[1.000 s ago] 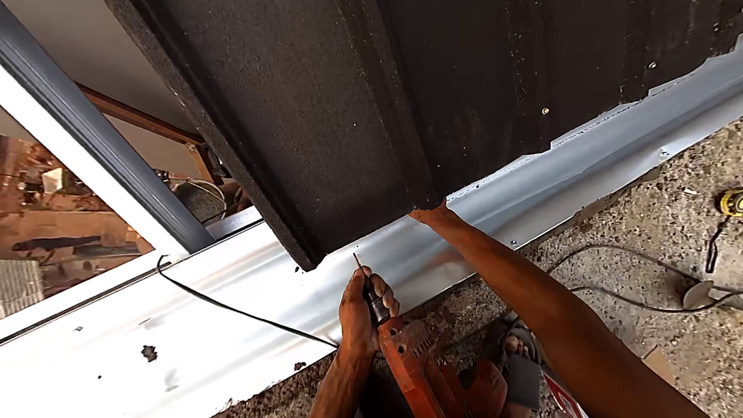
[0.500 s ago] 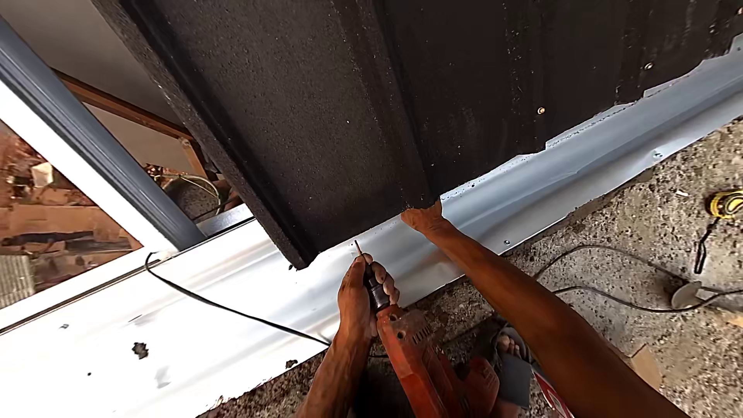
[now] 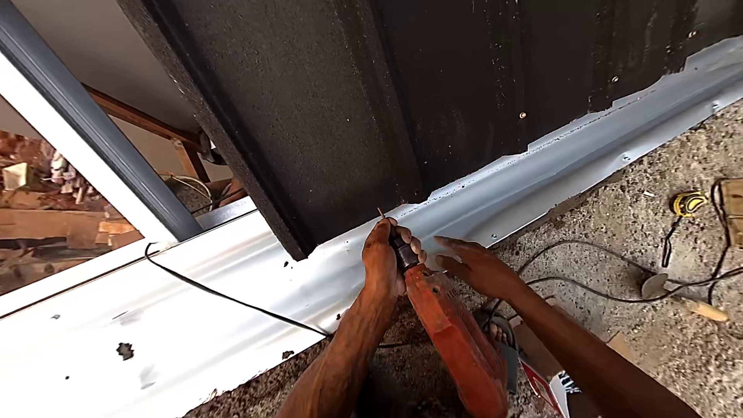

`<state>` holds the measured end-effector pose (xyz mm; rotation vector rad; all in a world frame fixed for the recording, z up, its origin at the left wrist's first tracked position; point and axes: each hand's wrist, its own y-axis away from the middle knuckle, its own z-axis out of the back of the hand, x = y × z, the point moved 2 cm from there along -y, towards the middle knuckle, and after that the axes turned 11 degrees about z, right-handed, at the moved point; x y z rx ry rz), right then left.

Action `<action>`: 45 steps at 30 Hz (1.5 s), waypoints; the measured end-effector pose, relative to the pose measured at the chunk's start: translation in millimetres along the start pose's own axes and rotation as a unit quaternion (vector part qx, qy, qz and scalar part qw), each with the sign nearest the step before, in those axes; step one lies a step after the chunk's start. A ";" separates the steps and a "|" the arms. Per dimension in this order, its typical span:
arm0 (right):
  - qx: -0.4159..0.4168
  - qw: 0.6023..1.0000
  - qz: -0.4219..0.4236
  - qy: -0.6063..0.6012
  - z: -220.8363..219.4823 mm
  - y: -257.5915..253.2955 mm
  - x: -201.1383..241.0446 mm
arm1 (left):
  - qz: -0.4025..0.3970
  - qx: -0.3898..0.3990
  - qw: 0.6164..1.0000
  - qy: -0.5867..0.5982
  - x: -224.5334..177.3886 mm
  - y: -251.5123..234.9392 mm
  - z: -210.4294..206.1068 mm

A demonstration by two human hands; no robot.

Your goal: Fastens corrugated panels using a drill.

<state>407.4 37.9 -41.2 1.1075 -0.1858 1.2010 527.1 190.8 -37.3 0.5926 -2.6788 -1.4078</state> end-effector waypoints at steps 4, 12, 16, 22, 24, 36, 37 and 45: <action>-0.193 0.929 0.187 -0.252 -17.8 118.4 6.3 | 0.018 0.012 1.000 0.017 2.4 -11.4 -31.2; -0.467 0.874 0.051 0.124 -17.8 124.8 48.6 | 0.075 0.012 0.992 0.099 11.6 -45.1 -72.5; -0.448 0.874 0.059 0.177 19.4 126.2 74.4 | 0.087 0.044 0.983 0.155 9.7 -49.2 -84.5; -0.412 0.877 0.071 0.237 47.9 117.9 90.7 | 0.087 0.063 0.973 0.202 5.1 -55.8 -90.0; -0.406 0.877 0.075 0.247 52.6 114.6 91.6 | 0.090 0.067 0.973 0.204 4.5 -58.7 -89.0; -0.399 0.880 0.086 0.243 57.7 111.4 92.1 | 0.098 0.068 0.966 0.227 1.0 -60.8 -89.6; -0.400 0.880 0.089 0.240 58.1 111.6 91.8 | 0.098 0.070 0.966 0.229 1.5 -60.9 -89.5; -0.398 0.878 0.095 0.249 60.5 110.4 93.3 | 0.089 0.086 0.965 0.232 -1.0 -60.6 -90.1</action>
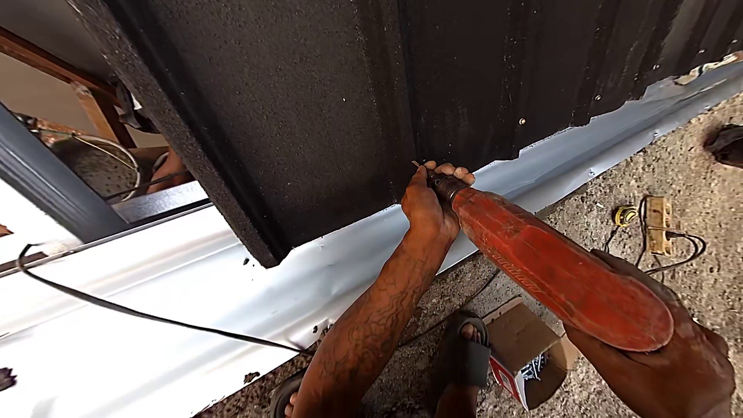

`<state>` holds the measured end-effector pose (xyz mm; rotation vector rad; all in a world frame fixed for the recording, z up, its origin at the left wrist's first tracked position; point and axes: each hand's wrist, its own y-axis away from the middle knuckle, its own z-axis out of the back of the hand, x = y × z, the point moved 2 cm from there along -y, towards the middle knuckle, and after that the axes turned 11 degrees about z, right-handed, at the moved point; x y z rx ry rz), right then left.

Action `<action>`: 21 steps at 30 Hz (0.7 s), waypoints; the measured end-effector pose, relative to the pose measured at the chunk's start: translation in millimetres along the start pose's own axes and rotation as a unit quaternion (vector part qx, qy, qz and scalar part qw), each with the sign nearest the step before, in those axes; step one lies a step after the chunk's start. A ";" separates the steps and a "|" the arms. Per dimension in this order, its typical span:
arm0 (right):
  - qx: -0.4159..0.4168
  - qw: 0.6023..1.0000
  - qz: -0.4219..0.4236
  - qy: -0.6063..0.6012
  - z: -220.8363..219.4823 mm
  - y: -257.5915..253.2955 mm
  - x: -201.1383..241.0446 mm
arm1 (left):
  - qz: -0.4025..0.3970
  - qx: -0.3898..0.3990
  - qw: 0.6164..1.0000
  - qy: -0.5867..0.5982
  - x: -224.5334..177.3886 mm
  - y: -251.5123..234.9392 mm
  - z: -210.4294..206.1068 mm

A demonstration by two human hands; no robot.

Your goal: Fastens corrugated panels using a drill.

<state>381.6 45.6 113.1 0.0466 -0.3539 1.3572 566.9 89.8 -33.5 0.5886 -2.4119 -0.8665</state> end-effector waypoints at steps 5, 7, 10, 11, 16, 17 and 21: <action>0.008 1.000 -0.003 0.014 2.3 -3.1 -1.3 | -0.001 -0.006 1.000 0.010 1.2 -1.9 -0.7; 0.013 1.000 -0.005 0.022 4.3 -4.2 -1.2 | 0.001 -0.008 1.000 0.015 1.7 -1.9 -2.3; 0.021 0.999 -0.004 0.037 7.2 -5.5 -0.6 | 0.004 -0.008 1.000 0.015 3.0 -1.2 -2.9; 0.024 0.999 -0.005 0.039 8.1 -6.8 -0.6 | 0.005 -0.008 1.000 0.017 3.2 -1.5 -3.8; 0.019 0.999 0.027 -0.001 6.1 -14.9 -2.6 | 0.001 -0.012 1.000 0.021 -1.2 -4.1 -2.5; 0.015 0.999 0.032 -0.004 6.8 -17.5 -2.6 | -0.003 -0.013 1.000 0.022 -0.9 -5.7 -2.6; 0.020 1.000 0.023 0.000 8.6 -21.7 -2.7 | -0.019 -0.009 0.999 0.033 0.6 -9.7 -2.0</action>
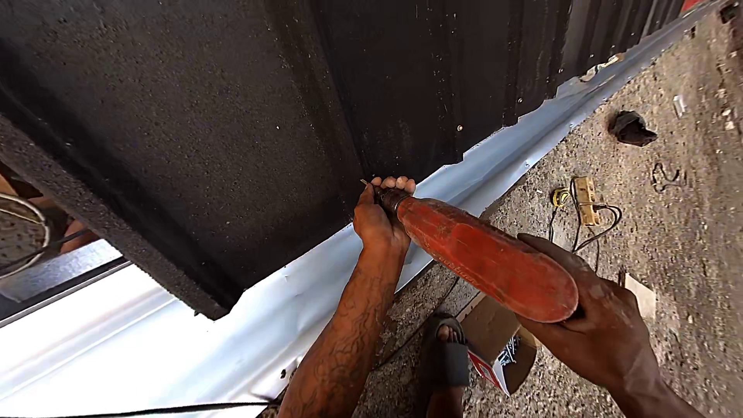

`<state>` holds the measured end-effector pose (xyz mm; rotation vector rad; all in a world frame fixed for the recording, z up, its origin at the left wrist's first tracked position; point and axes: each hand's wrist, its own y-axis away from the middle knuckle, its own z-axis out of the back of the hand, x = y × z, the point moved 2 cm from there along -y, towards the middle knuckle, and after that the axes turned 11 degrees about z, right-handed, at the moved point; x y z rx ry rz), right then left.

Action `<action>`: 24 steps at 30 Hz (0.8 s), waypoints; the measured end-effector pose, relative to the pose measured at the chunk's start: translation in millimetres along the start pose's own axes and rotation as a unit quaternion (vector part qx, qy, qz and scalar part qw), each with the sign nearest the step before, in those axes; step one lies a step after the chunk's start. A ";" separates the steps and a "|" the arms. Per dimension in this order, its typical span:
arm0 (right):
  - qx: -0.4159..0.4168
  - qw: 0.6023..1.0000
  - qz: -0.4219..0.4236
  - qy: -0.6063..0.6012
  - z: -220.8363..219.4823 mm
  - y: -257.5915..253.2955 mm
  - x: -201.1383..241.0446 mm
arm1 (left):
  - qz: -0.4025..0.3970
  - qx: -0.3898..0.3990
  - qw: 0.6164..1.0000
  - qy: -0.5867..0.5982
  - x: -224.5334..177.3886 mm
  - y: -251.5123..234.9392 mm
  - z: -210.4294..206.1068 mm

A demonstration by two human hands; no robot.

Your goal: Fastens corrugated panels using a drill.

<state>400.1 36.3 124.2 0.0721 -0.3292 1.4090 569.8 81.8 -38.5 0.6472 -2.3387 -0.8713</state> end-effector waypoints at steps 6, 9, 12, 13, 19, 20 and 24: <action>-0.002 1.000 -0.004 0.002 1.5 -2.4 0.4 | 0.000 0.003 1.000 0.010 -1.0 -1.1 0.6; 0.006 1.000 -0.006 0.008 3.0 -3.3 0.7 | -0.001 0.000 1.000 0.020 -4.7 -3.1 1.2; 0.009 1.000 -0.006 0.010 5.8 -5.1 0.1 | 0.001 -0.013 1.000 0.024 -6.5 -5.4 0.7; 0.010 1.000 -0.008 0.012 6.9 -6.6 0.1 | 0.000 -0.014 1.000 0.023 -7.3 -6.4 1.2; 0.036 0.998 -0.033 0.032 16.1 -16.4 0.6 | -0.023 0.002 1.000 -0.009 -10.4 -11.6 5.8; 0.037 0.998 -0.038 0.032 17.0 -17.8 0.0 | -0.027 0.007 1.000 -0.011 -10.2 -12.6 7.0; 0.054 0.996 -0.066 0.025 22.8 -22.6 -4.3 | -0.021 0.014 0.999 0.033 -8.9 -12.9 3.5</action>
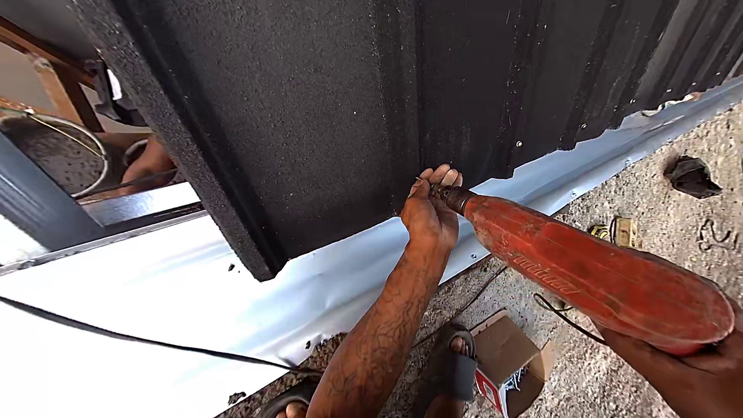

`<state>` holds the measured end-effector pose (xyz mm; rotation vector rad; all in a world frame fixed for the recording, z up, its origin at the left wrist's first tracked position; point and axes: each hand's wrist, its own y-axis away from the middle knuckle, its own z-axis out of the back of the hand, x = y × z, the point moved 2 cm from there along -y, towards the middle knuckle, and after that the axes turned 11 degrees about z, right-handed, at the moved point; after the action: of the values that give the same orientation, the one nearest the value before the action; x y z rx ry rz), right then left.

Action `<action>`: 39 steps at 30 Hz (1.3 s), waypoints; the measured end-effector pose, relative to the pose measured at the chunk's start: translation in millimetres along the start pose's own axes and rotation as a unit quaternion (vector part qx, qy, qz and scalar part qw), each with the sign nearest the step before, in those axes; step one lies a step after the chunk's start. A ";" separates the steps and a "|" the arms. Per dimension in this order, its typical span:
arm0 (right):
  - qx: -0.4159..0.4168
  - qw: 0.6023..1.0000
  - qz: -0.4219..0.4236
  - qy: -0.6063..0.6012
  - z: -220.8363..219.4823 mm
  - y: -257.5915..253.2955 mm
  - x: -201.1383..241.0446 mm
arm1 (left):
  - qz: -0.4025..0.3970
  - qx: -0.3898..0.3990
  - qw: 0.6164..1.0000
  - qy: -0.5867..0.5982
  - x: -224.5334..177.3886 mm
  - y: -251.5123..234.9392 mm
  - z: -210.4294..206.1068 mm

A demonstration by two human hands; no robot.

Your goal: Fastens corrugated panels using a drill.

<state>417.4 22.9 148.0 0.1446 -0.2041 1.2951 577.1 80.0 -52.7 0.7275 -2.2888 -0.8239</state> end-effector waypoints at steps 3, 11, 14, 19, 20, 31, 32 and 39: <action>0.021 1.000 -0.010 -0.018 6.9 -7.1 -1.3 | 0.010 -0.009 0.999 0.051 1.3 1.3 -7.4; 0.038 0.998 -0.012 -0.039 12.8 -13.8 4.9 | 0.003 -0.015 0.998 0.062 4.1 1.4 -8.9; 0.033 0.999 -0.013 -0.034 10.9 -7.4 4.4 | -0.010 -0.002 0.999 0.031 5.0 0.9 -4.5; 0.010 0.999 -0.040 -0.019 7.5 5.8 1.3 | -0.030 0.010 0.999 -0.020 7.5 0.9 1.3; 0.008 0.999 -0.039 -0.019 6.8 7.3 0.2 | -0.032 0.012 0.999 -0.025 7.9 1.0 1.7; 0.016 0.999 0.002 -0.045 5.4 -0.7 -6.4 | -0.032 0.007 0.999 -0.008 7.7 -0.2 -0.8; 0.026 0.999 0.006 -0.044 7.0 -4.0 -4.4 | -0.031 0.001 1.000 -0.001 6.9 0.4 -2.7; 0.115 0.993 -0.030 0.013 15.5 -20.8 13.4 | -0.005 -0.017 0.997 0.077 2.0 1.5 -10.8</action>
<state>439.8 26.5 166.4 0.3277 -0.0270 1.2577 582.6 75.6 -44.2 0.7618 -2.1313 -0.7812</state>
